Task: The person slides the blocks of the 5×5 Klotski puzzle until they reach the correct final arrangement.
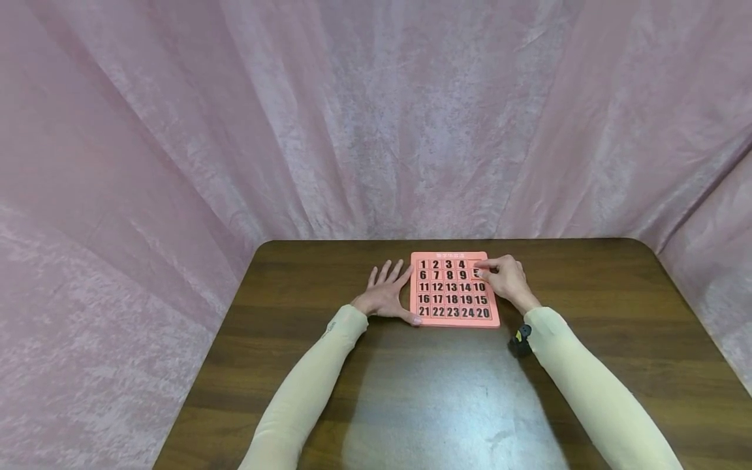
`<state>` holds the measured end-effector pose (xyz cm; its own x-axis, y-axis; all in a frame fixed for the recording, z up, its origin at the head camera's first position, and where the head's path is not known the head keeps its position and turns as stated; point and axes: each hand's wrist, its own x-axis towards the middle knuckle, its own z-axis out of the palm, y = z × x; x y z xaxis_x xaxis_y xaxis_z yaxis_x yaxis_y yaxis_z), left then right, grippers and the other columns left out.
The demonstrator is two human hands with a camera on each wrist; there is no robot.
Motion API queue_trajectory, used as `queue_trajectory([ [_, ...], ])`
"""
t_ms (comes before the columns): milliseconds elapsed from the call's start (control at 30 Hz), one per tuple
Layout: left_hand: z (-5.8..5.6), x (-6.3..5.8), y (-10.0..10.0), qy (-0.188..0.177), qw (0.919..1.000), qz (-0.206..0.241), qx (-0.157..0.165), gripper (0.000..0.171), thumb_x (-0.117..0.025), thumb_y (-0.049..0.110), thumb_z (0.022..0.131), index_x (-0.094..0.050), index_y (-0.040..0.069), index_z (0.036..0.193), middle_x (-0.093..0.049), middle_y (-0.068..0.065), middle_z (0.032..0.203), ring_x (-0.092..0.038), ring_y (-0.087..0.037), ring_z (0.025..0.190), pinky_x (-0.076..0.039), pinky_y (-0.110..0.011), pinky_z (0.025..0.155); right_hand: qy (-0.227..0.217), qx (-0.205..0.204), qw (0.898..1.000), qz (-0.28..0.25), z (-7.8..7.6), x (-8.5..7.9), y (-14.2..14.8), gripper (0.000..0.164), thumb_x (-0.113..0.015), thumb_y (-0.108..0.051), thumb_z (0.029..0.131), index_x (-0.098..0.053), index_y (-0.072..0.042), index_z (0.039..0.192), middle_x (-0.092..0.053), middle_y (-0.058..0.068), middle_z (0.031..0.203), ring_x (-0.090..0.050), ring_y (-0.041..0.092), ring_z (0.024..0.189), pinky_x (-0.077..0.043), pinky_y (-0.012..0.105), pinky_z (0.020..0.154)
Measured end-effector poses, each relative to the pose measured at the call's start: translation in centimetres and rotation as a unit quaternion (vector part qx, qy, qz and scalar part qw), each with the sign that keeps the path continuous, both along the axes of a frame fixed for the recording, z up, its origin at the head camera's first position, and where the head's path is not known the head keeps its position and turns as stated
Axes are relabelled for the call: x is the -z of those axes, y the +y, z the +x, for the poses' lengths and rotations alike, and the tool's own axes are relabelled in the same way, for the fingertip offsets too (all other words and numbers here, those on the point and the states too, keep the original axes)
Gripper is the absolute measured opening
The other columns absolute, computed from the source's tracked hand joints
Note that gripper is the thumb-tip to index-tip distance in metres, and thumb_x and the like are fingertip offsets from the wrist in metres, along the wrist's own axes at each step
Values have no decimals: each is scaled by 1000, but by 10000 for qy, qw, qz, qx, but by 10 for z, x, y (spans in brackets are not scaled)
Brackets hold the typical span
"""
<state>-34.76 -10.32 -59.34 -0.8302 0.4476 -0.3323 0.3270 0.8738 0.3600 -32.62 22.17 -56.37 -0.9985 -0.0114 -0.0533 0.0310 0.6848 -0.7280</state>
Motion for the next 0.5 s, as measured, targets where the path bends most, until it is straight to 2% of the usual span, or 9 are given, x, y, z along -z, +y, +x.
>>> queue_trajectory([
  [100, 1, 0, 0, -15, 10000, -18, 32, 146, -88, 78, 73, 10, 40, 175, 20, 4, 185, 26, -25, 172, 18, -58, 138, -94, -77, 9997, -190, 1, 2, 3, 36, -68, -12, 106, -74, -3, 140, -62, 31, 151, -56, 48, 139, -45, 63, 115],
  [233, 1, -2, 1, -45, 10000, -56, -23, 145, -89, 76, 74, 10, 40, 175, 20, 4, 185, 26, -24, 171, 18, -57, 138, -152, -134, 9991, -374, 1, 2, 4, 38, -71, -12, 104, -73, -2, 141, -57, 32, 148, -51, 47, 140, -40, 64, 118],
  [500, 3, -7, 3, -98, 9998, -142, -107, 146, -89, 78, 73, 10, 42, 174, 20, 8, 185, 26, -22, 171, 18, -55, 138, -177, -82, 9993, -330, -1, 1, 3, 35, -69, -12, 106, -74, -3, 139, -60, 30, 150, -53, 47, 141, -41, 62, 119],
])
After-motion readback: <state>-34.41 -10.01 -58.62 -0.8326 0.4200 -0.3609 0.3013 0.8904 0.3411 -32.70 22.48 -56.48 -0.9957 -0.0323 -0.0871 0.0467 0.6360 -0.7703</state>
